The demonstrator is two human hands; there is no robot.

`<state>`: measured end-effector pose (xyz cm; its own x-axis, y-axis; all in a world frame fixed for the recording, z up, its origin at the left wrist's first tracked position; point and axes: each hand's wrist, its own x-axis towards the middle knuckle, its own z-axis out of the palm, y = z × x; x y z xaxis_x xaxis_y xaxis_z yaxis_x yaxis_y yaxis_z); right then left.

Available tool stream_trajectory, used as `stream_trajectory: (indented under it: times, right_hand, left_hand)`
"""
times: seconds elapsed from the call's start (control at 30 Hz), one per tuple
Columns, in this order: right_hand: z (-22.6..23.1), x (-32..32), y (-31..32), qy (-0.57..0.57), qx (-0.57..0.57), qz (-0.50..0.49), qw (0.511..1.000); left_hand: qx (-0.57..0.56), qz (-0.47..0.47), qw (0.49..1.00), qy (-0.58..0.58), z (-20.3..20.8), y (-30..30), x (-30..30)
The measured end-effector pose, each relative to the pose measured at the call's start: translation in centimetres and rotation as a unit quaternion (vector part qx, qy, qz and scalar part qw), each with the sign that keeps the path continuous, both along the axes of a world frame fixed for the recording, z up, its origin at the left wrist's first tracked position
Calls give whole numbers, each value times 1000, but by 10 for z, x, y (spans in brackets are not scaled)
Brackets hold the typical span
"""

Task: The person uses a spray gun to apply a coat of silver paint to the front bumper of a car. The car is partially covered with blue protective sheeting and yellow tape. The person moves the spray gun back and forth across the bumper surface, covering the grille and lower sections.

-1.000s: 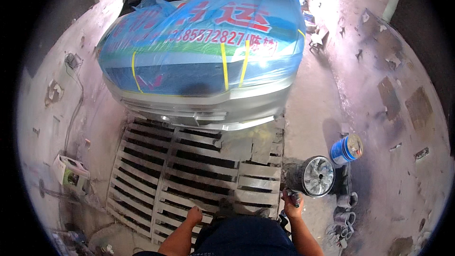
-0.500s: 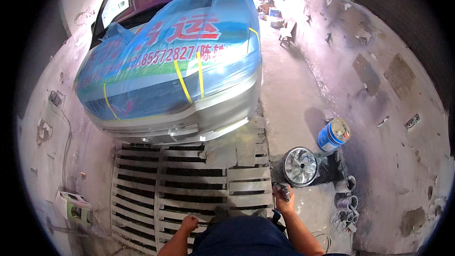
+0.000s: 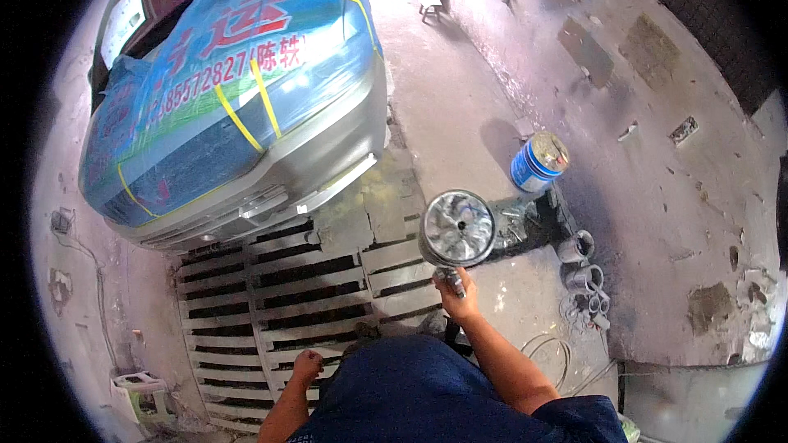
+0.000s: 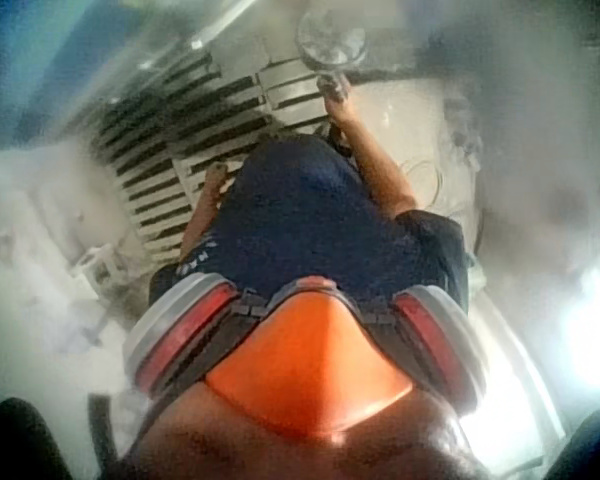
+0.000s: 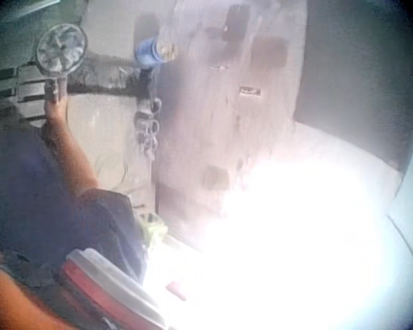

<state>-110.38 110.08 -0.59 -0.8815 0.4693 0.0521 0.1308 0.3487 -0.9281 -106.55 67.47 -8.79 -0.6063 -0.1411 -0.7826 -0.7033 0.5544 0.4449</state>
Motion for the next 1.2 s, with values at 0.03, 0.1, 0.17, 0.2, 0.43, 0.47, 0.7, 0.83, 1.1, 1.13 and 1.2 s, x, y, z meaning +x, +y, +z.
stream_trajectory:
  times: [0.03, 0.1, 0.17, 0.2, 0.43, 0.47, 0.7, 0.83, 1.1, 1.13, 1.2]
  right_hand:
    - [-4, 0, 2, 3, 6, 0, 1000]
    - [-13, 2, 8, 8, 20, 1, 1000]
    - [-12, -2, 1, 12, 26, 2, 1000]
    - [-15, -3, -2, 18, 28, 1, 999]
    - [-4, -9, -12, 61, 89, 18, 994]
    - [-8, -9, -10, 63, 103, 23, 992]
    - [10, -23, -29, 65, 38, 93, 993]
    - [12, -22, -26, 55, 51, 86, 993]
    - [-30, -35, -24, 56, 63, 77, 993]
    - [-30, -36, -26, 48, 51, 73, 995]
    - [-29, -37, -30, 32, 28, 65, 997]
  left_hand:
    - [0, -21, 1000, -3, 1, 4, -3]
    - [1, -61, 998, -9, 2, 12, -6]
    - [-24, -129, 989, 70, -11, 9, -11]
    - [-37, -163, 980, 110, -16, 7, -13]
    - [88, -374, 884, 267, 113, 183, -80]
    - [119, -393, 867, 283, 139, 217, -84]
    - [3, -468, 781, 414, 173, 286, -98]
    - [-56, -500, 752, 426, 172, 297, -92]
    - [-95, -513, 699, 490, 157, 302, -94]
    - [-92, -503, 701, 497, 157, 301, -94]
    - [-83, -479, 738, 468, 159, 299, -93]
